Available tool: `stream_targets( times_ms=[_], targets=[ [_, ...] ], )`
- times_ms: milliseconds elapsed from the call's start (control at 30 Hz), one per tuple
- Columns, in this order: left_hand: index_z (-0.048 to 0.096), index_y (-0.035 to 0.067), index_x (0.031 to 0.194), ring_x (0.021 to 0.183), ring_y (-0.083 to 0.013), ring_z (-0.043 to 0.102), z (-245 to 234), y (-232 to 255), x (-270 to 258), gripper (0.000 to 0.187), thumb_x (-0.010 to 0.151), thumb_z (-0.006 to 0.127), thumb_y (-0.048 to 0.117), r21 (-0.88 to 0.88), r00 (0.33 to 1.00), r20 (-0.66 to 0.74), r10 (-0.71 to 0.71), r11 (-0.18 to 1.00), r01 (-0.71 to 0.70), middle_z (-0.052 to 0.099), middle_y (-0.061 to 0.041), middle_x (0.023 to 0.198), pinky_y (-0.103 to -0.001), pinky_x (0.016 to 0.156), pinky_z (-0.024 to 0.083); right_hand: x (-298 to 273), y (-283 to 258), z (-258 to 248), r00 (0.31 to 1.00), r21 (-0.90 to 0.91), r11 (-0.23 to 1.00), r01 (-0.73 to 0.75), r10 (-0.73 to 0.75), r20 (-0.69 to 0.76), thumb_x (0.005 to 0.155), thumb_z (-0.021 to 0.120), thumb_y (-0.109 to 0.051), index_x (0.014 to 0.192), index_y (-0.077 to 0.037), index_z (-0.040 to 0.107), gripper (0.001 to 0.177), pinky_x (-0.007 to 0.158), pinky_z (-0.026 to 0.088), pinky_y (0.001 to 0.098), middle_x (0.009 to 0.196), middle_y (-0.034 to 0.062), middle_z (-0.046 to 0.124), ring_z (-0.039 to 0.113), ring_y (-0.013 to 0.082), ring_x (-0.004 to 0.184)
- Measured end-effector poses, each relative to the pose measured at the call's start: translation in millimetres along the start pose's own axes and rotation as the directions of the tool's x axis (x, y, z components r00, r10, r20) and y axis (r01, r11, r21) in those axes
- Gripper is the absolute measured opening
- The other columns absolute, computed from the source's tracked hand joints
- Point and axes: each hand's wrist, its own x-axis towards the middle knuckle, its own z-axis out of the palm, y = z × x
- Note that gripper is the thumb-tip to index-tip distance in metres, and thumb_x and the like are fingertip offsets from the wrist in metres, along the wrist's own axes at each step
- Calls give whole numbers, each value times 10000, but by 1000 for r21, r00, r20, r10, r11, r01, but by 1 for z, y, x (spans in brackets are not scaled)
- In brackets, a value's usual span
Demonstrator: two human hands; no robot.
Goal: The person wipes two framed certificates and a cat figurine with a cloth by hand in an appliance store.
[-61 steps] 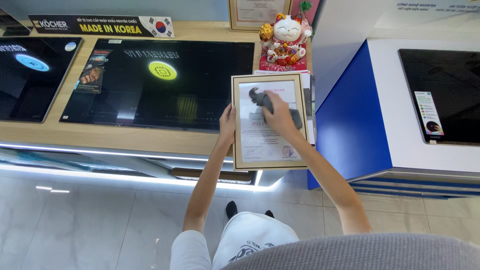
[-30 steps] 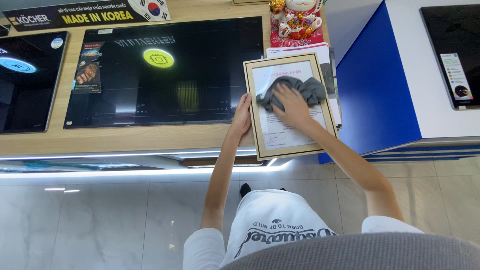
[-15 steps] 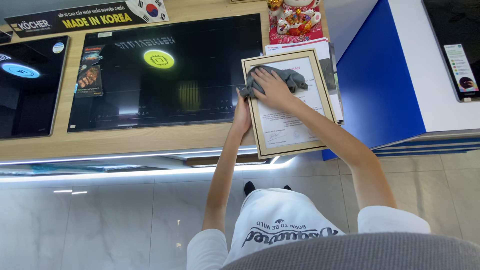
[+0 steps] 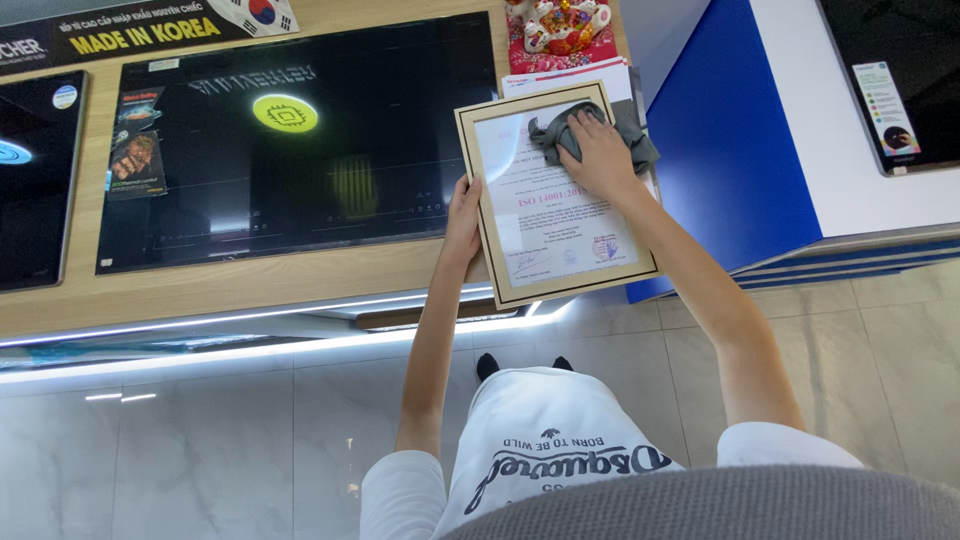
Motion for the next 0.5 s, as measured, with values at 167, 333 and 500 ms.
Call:
stream_targets(
  times_ms=[167,333,500],
  targets=[
    [524,18,1358,1045,-158,662,-4,-3,6,414,1064,533,309,55,999,-48,13,998,-10,665,-102,1144,-307,906,572,-50,-26,-11,996,-89,995,42,-49,-78,1009,596,-374,1486,41,508,638,1180,310,503,1527,267,493,460,383,1419],
    [527,1,1360,1042,-162,652,-11,-10,12,417,1079,539,310,-7,999,-19,42,999,-42,660,-105,1151,-308,899,563,-125,-60,-49,996,-30,998,49,-51,-76,983,629,-324,1469,36,514,616,1195,327,481,1517,257,509,482,364,1412],
    [529,24,1359,1043,-158,661,-6,-8,9,416,1057,536,310,11,997,-70,21,1000,-20,663,-94,1158,-306,893,570,-180,-87,-74,998,38,999,9,-7,-66,944,664,-276,1455,21,526,607,1194,339,467,1498,232,527,489,342,1408]
  ],
)
